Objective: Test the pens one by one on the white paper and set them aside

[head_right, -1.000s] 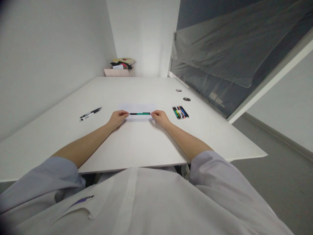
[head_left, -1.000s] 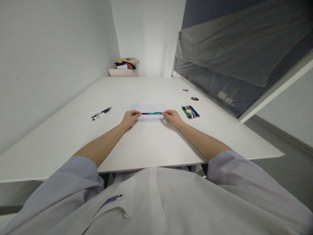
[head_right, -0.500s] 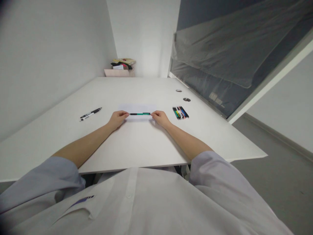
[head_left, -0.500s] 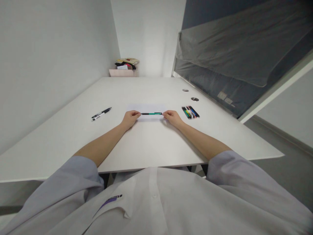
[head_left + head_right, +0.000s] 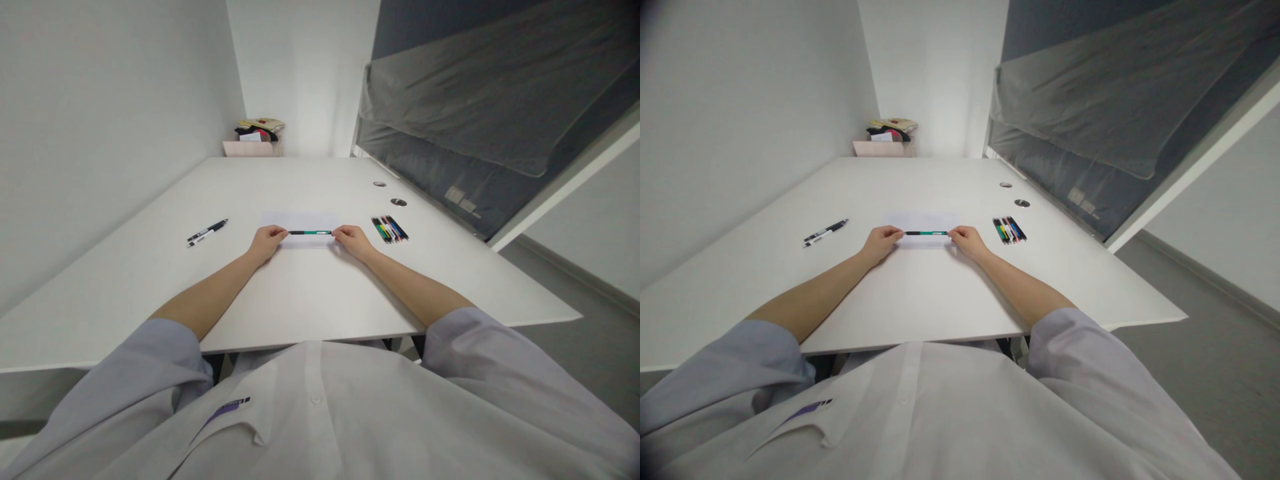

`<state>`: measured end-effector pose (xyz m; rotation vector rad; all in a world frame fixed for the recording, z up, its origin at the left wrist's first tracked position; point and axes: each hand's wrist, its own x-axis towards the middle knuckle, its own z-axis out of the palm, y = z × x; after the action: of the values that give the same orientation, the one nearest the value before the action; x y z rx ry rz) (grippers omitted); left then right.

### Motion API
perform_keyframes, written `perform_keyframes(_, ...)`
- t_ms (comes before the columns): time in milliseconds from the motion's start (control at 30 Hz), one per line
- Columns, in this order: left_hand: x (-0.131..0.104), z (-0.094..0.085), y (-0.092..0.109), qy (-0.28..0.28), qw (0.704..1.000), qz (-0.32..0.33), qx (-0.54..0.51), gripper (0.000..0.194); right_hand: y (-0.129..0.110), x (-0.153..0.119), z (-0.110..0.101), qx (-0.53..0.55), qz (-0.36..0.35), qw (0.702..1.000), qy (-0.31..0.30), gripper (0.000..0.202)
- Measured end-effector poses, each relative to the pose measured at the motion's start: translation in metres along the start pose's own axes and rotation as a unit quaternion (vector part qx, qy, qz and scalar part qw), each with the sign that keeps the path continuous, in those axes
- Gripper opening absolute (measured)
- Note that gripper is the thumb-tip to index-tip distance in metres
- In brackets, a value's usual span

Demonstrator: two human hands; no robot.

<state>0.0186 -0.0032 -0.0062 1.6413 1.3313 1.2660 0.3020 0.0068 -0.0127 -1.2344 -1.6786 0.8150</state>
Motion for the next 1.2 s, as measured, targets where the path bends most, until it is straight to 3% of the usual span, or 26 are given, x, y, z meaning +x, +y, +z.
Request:
perform_keyframes(900,0.0017,0.0007,-0.0031,-0.012,1.0,-0.006,0.02,0.036,-0.0064,-0.003,-0.0002,-0.024,-0.002,1.0,-0.009,0.033)
perform_keyframes(1200,0.0028,0.0008,-0.0025,-0.006,1.0,-0.001,0.018,0.039,-0.0102,-0.0025,0.0008,0.048,0.005,0.999,0.002,0.025)
